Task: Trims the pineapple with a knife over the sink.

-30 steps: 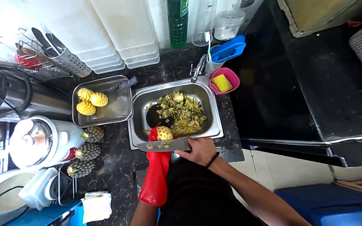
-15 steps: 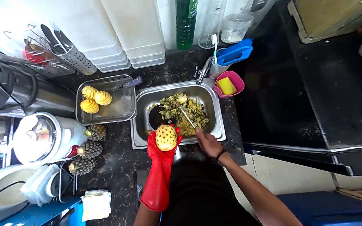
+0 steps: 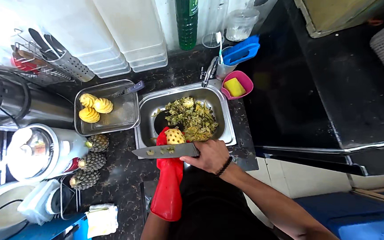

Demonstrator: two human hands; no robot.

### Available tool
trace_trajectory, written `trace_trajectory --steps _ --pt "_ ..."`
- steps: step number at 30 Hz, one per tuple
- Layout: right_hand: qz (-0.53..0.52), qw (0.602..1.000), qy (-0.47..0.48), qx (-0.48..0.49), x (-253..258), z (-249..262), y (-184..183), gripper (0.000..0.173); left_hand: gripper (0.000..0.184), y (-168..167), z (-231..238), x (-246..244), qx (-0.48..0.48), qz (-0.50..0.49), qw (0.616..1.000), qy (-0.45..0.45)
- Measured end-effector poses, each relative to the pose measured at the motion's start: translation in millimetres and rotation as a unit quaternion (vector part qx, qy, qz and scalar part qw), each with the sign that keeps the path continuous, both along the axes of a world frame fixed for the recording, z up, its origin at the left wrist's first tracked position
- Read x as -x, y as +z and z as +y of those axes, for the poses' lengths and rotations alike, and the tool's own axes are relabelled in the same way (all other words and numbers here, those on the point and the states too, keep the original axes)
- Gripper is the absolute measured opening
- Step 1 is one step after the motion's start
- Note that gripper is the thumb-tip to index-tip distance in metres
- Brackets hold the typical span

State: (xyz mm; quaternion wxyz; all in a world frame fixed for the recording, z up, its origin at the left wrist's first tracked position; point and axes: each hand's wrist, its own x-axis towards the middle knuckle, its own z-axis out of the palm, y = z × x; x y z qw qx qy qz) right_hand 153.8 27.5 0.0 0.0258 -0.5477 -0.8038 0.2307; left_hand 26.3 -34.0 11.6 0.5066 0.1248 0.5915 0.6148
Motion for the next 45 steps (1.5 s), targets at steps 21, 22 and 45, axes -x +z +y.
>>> trace_trajectory --steps 21,22,45 --pt "0.215 0.935 -0.140 0.243 -42 16 -68 0.069 0.058 -59 51 32 -0.074 -0.325 0.941 0.056" --pt "0.197 0.947 -0.117 0.226 -35 18 -53 0.069 0.057 -58 51 29 -0.061 -0.311 0.946 0.064" --pt "0.003 0.990 -0.107 0.094 -22 38 -14 0.084 0.047 -11 41 4 0.010 -0.013 0.995 0.101"
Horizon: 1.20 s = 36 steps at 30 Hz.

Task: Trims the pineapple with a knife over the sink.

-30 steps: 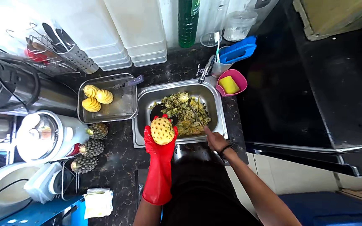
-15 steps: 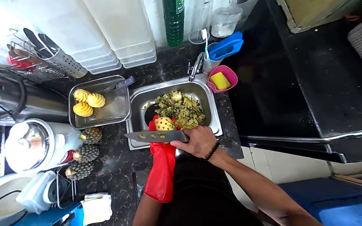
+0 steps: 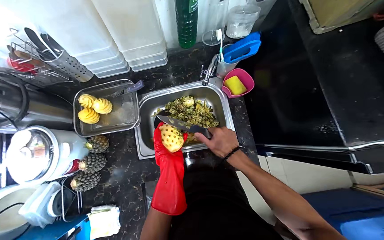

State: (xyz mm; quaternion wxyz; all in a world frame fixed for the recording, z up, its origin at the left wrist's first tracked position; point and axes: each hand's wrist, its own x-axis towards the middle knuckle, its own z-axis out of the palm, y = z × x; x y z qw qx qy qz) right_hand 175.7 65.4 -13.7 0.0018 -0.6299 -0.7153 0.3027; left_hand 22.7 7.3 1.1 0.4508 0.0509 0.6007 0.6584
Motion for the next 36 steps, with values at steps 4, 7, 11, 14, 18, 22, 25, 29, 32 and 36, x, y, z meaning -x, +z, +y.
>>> trace_trajectory --steps 4,7,11,14,18,22,25,29,32,36 --pt "0.054 0.997 0.056 -0.003 16 -15 18 0.085 0.043 -19 -4 3 -0.015 0.019 0.998 -0.051" --pt "0.040 0.996 0.080 -0.027 27 -20 24 0.092 0.044 -13 -11 0 0.046 0.159 0.978 -0.124" --pt "-0.001 0.995 0.060 -0.082 23 -21 8 0.094 0.047 -24 -6 2 -0.004 0.104 0.992 -0.074" --pt "-0.019 0.999 0.023 -0.040 12 -14 -6 0.091 0.047 -48 -9 11 -0.118 0.100 0.987 -0.049" --pt "0.011 0.999 0.013 0.031 8 -10 1 0.088 0.047 -8 2 7 -0.014 -0.031 0.999 0.008" --pt "0.048 0.997 0.060 0.016 29 -24 20 0.095 0.051 -9 3 -4 0.001 -0.019 1.000 0.008" --pt "0.029 0.997 0.064 0.008 31 -23 15 0.097 0.049 -16 1 3 -0.017 -0.019 1.000 0.001" --pt "0.016 0.999 0.045 0.019 20 -19 -9 0.095 0.049 3 7 -2 0.040 -0.024 0.998 0.033" --pt "0.010 0.999 0.003 0.053 10 -11 -21 0.088 0.048 -1 6 9 -0.003 -0.069 0.997 0.039" --pt "0.059 0.997 0.025 0.046 16 -15 -2 0.087 0.049 -16 -3 16 -0.007 -0.078 0.997 -0.002"
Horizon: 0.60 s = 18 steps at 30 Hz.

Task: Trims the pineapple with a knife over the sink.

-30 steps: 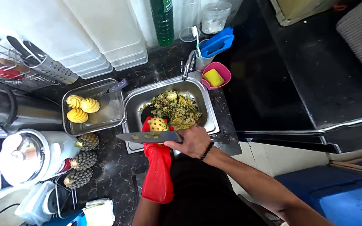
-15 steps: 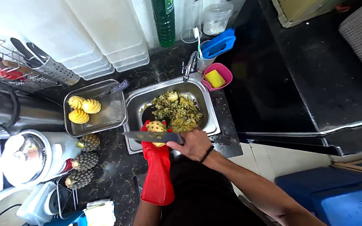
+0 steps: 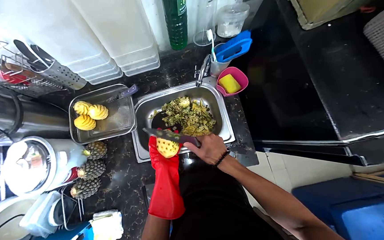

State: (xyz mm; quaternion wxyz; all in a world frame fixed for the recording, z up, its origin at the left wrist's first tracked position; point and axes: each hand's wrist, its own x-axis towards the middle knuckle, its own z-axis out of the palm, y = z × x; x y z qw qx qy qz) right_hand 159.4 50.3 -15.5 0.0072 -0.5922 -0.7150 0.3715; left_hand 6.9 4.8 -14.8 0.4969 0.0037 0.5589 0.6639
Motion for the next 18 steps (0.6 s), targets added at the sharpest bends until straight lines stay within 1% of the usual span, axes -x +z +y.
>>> trace_trajectory --steps 1,2,4,5,7,9,11,13,15,18 --pt "0.010 1.000 0.014 -0.006 5 -3 8 0.088 0.049 -1 2 -2 0.005 -0.007 1.000 0.004" --pt "0.012 0.999 0.031 -0.009 9 -4 16 0.091 0.050 6 4 -7 0.008 -0.002 1.000 -0.003" --pt "-0.002 0.998 0.052 -0.021 14 -5 23 0.094 0.051 16 7 -16 0.036 0.013 0.999 0.017" --pt "-0.008 0.998 0.052 -0.039 15 -4 21 0.095 0.050 15 7 -14 0.036 0.015 0.999 0.017" --pt "-0.018 0.997 0.043 -0.057 14 -3 14 0.094 0.048 2 3 -6 0.024 0.037 0.999 -0.003" --pt "-0.026 0.997 0.038 -0.058 11 -2 6 0.095 0.047 -6 2 -3 0.015 0.050 0.999 -0.014" --pt "-0.031 0.997 0.039 -0.051 9 -3 1 0.097 0.048 -11 0 -2 0.009 0.036 0.999 -0.018" --pt "-0.040 0.998 0.030 -0.038 4 -3 -6 0.097 0.046 -6 2 -5 0.007 0.008 1.000 -0.004" --pt "-0.051 0.999 0.002 -0.002 -7 1 -14 0.091 0.044 8 1 -6 -0.010 -0.005 1.000 0.002" --pt "-0.048 0.998 -0.024 0.021 -15 5 -16 0.086 0.045 7 1 5 -0.013 -0.025 1.000 0.010"
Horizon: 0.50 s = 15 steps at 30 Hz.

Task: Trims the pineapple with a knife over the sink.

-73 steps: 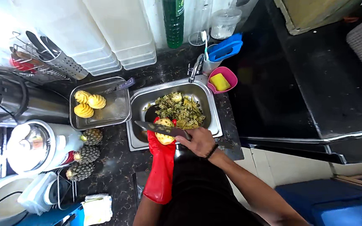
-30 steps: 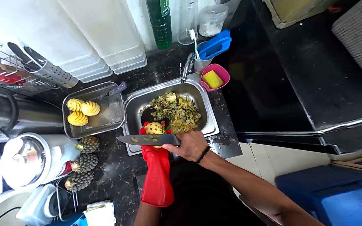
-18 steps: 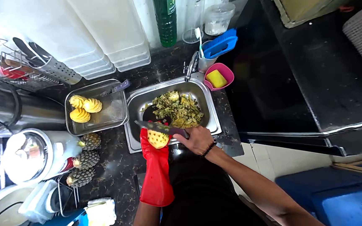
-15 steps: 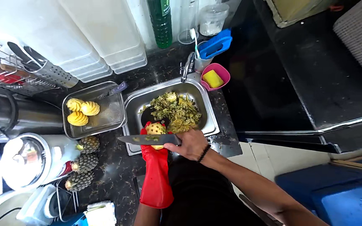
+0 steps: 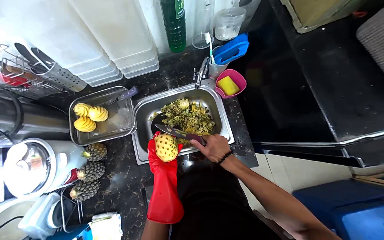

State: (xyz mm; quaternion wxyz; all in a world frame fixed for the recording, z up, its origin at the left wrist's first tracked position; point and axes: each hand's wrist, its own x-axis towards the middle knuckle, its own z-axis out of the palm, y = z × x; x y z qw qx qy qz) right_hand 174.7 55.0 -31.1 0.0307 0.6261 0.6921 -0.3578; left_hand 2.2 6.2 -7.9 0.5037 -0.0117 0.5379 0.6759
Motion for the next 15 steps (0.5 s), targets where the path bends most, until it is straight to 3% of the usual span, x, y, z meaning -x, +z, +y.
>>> trace_trajectory --steps 3,7,12,15 --pt "0.060 0.997 0.031 -0.035 15 -9 21 0.087 0.045 0 3 -2 0.022 -0.004 1.000 -0.013" --pt "0.065 0.994 0.076 -0.043 29 -13 37 0.095 0.050 -3 -7 -8 0.006 0.017 0.999 -0.036" --pt "0.040 0.994 0.084 -0.056 21 -12 20 0.096 0.046 2 -5 -2 0.042 -0.009 0.998 -0.038" --pt "0.018 0.997 0.047 -0.054 10 -8 0 0.092 0.047 -24 -5 11 -0.007 -0.081 0.996 -0.022"
